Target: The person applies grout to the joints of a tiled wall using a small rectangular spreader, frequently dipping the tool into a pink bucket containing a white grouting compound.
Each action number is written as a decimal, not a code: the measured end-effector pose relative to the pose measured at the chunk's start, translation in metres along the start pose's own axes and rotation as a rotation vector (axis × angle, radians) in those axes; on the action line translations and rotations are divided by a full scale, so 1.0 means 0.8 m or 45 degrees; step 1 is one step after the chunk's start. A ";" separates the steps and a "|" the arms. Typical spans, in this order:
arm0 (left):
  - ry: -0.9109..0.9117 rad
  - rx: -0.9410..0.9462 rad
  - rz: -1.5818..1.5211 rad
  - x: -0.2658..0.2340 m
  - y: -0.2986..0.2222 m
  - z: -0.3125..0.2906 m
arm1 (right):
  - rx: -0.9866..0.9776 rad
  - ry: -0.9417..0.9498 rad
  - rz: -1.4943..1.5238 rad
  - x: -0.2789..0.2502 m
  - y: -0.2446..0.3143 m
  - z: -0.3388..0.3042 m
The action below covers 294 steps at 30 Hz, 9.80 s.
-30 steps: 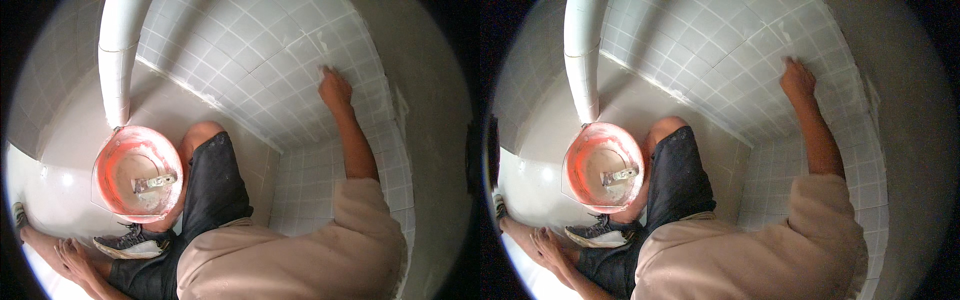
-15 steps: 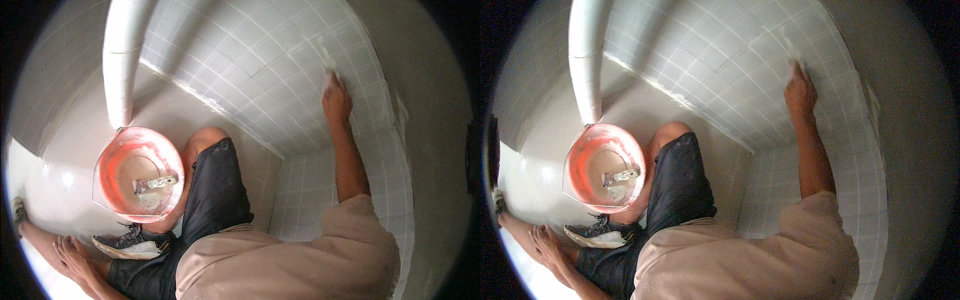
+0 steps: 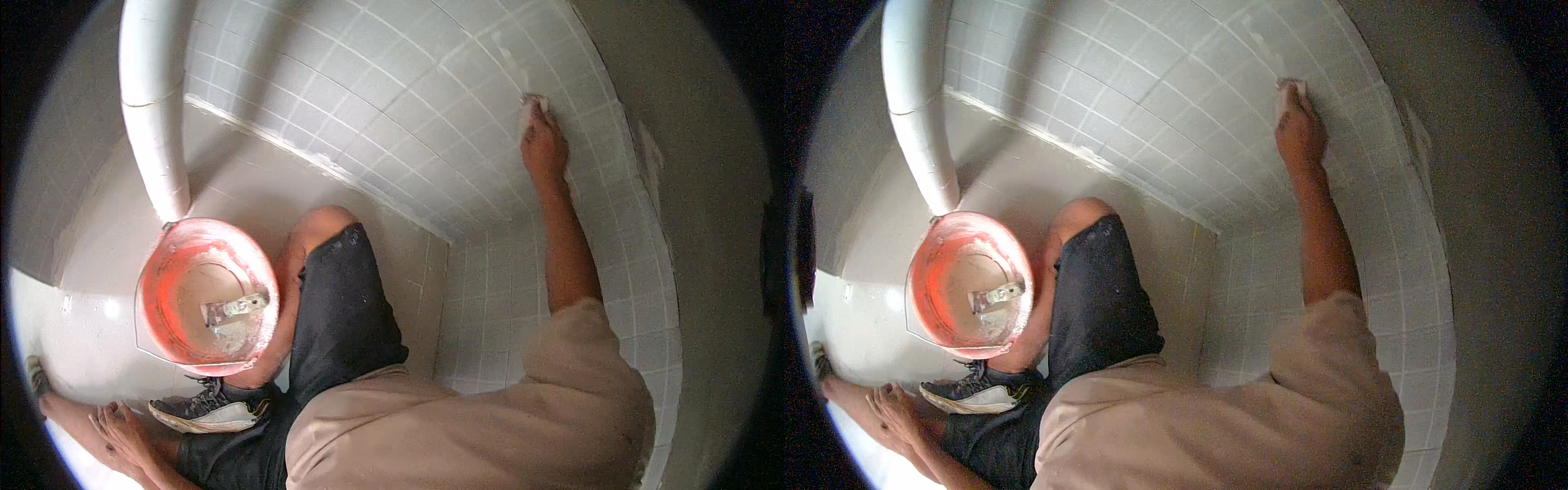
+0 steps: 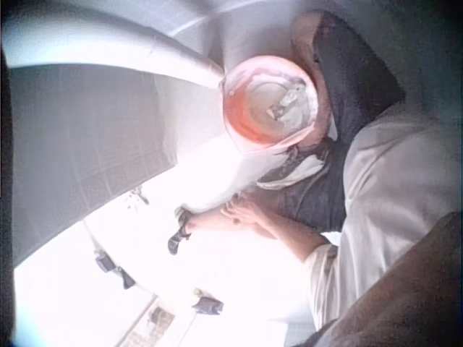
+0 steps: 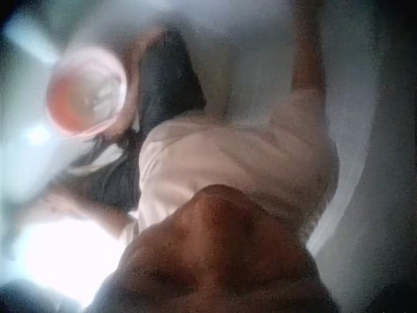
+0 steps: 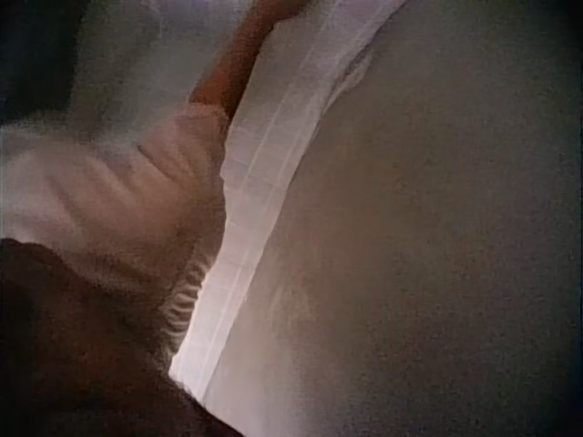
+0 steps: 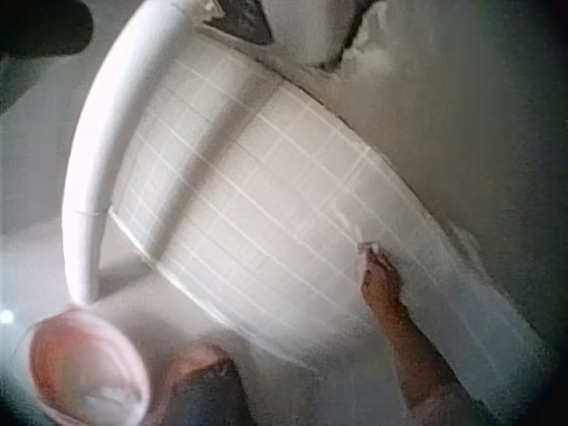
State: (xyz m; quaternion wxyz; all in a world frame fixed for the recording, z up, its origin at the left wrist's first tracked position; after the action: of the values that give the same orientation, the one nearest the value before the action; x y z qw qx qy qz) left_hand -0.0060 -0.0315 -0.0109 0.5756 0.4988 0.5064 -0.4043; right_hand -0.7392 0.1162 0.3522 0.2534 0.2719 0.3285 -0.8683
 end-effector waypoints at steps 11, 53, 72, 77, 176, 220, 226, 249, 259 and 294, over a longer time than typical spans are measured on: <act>-0.155 -0.049 -0.198 0.020 0.020 -0.009 | 0.072 -0.243 0.124 -0.002 0.016 0.003; -0.258 -0.084 -0.184 0.026 0.016 -0.019 | 0.313 -0.603 0.580 0.033 0.007 -0.059; -0.304 -0.030 -0.213 0.085 0.024 -0.002 | -0.065 -0.270 0.119 0.043 0.001 -0.065; -0.212 0.069 -0.229 0.036 0.048 0.014 | 0.403 -0.388 0.415 0.042 -0.022 0.003; -0.207 0.224 -0.615 0.067 0.109 -0.029 | 1.393 0.193 1.053 0.359 0.078 -0.370; -0.134 -0.262 -0.539 0.022 0.141 -0.059 | 2.589 0.036 1.405 0.406 -0.025 -0.487; -0.202 -0.298 -0.519 -0.017 0.156 -0.087 | 2.437 0.228 1.318 0.480 0.060 -0.501; -0.214 -0.246 -0.380 -0.063 0.099 -0.120 | 1.853 0.402 1.712 0.371 0.352 -0.290; -0.517 0.174 -1.065 -0.213 -0.151 -0.123 | 1.317 0.846 3.113 0.232 0.263 -0.173; -0.177 -0.945 -2.339 -0.046 -0.655 0.387 | 0.276 0.925 0.801 0.388 0.232 -0.370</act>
State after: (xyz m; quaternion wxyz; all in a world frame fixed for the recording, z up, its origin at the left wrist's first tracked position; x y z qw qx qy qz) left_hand -0.4646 -0.4293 -0.0640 0.1870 -0.3236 0.7559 -0.5376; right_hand -0.7585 0.1230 -0.1152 0.3427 0.6679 0.2051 -0.6280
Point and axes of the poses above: each hand's wrist, its own z-axis towards the middle knuckle, its own x-axis out of the palm, y = z × x, the point moved 2 cm from there along z, towards the middle knuckle, and after that the axes turned 10 degrees about -y, right-handed, at the moved point
